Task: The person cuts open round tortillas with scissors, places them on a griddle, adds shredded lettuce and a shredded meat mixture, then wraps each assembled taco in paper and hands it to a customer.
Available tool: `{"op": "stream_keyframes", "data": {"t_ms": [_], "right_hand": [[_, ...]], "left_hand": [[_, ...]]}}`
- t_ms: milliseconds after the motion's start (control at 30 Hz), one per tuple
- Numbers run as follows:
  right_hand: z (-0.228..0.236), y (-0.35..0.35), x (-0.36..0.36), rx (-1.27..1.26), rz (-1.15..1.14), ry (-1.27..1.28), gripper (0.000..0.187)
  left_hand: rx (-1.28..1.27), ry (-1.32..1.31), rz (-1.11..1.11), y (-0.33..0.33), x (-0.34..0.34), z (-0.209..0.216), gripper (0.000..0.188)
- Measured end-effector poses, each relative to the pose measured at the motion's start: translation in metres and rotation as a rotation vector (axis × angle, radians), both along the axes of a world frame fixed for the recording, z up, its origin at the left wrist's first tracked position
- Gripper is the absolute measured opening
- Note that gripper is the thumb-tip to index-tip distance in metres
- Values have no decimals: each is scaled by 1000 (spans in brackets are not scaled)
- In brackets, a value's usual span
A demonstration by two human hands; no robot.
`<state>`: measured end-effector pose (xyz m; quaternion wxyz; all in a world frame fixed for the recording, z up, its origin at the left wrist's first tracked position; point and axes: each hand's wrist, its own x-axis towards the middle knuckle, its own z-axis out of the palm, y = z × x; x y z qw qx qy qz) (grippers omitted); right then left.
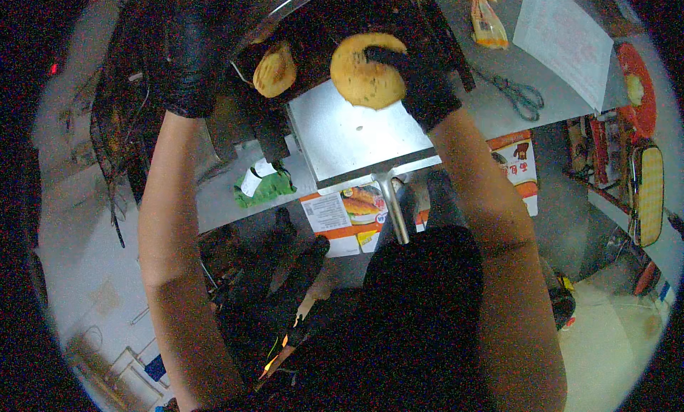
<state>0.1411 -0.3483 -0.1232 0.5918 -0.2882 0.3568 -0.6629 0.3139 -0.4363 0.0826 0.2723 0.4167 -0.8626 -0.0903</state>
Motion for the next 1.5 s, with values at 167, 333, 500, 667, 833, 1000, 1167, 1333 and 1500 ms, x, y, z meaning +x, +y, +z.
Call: {"op": "stream_keyframes", "data": {"t_ms": [167,333,500,667,833,1000,1167,1333,1500], "right_hand": [[-16,53,11,119,-72,801,48],[37,38,76,-385,-146,1407,47],[37,-72,163,-415,18,1076,44],[50,-101,168,-394,161,1521,41],[64,-78,135,-334,188,860,44],[47,-5,121,226,434,-426,44],[30,41,110,315,360,-385,39],[0,74,115,313,313,302,54],[-7,128,96,208,200,694,66]], "left_hand": [[84,-165,115,15,-3,15,17],[13,-134,15,3,11,6,17],[-37,63,-102,-3,10,-2,20],[-175,-89,-31,-8,20,-2,20],[-95,-92,-57,-9,21,2,20],[-64,-110,25,4,15,14,21],[190,-73,52,6,10,10,25],[-58,-130,-12,5,17,-26,19],[-35,-141,18,18,16,-45,17]]}}
